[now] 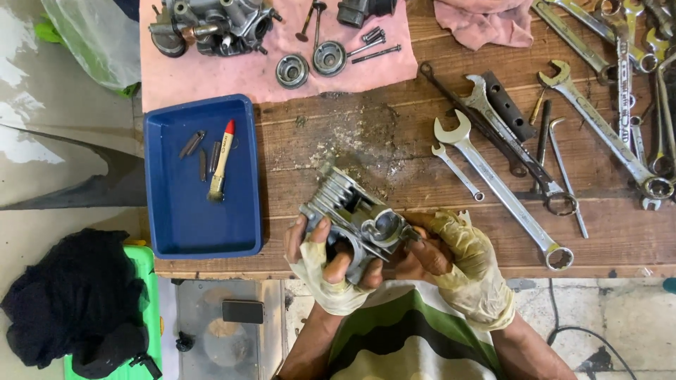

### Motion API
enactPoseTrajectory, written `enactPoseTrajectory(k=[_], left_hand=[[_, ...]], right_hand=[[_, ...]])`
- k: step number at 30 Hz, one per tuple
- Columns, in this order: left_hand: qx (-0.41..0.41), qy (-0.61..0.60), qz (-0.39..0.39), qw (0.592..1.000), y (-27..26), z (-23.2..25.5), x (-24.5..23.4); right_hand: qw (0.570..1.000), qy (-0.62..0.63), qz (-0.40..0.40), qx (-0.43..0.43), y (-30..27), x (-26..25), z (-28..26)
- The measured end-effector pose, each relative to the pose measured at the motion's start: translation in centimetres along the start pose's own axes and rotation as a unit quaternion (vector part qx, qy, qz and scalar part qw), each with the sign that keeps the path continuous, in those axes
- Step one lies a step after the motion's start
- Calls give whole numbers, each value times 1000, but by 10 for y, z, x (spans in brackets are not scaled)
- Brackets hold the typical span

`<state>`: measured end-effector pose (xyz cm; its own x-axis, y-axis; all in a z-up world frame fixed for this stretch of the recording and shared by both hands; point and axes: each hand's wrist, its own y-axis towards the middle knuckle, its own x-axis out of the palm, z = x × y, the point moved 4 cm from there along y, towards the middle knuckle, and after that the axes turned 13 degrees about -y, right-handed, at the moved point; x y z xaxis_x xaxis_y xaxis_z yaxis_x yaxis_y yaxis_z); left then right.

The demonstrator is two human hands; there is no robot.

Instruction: The person holds a metallic engine cylinder block, turning it to inspect the interior. They then use a pink cloth to wipe the inside surfaces and exterior of the cylinder block, cleaning off residue.

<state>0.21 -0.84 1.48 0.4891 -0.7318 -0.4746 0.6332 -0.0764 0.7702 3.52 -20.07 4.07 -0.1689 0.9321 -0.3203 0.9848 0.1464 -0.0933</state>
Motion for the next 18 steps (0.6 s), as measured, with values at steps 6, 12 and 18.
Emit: enactPoseTrajectory(k=[6,12,18], left_hand=[[-32,37,-7,999,-20,5,3],[-75,-47,-8,996,-31,-4,-3],[-73,-113,27,990,-19,5,-12]], right_hand=[[998,-49,31,-28,-3,3,6],[996,-68,49,-30,-6,4,8],[999,35,25,23,-14,4,24]])
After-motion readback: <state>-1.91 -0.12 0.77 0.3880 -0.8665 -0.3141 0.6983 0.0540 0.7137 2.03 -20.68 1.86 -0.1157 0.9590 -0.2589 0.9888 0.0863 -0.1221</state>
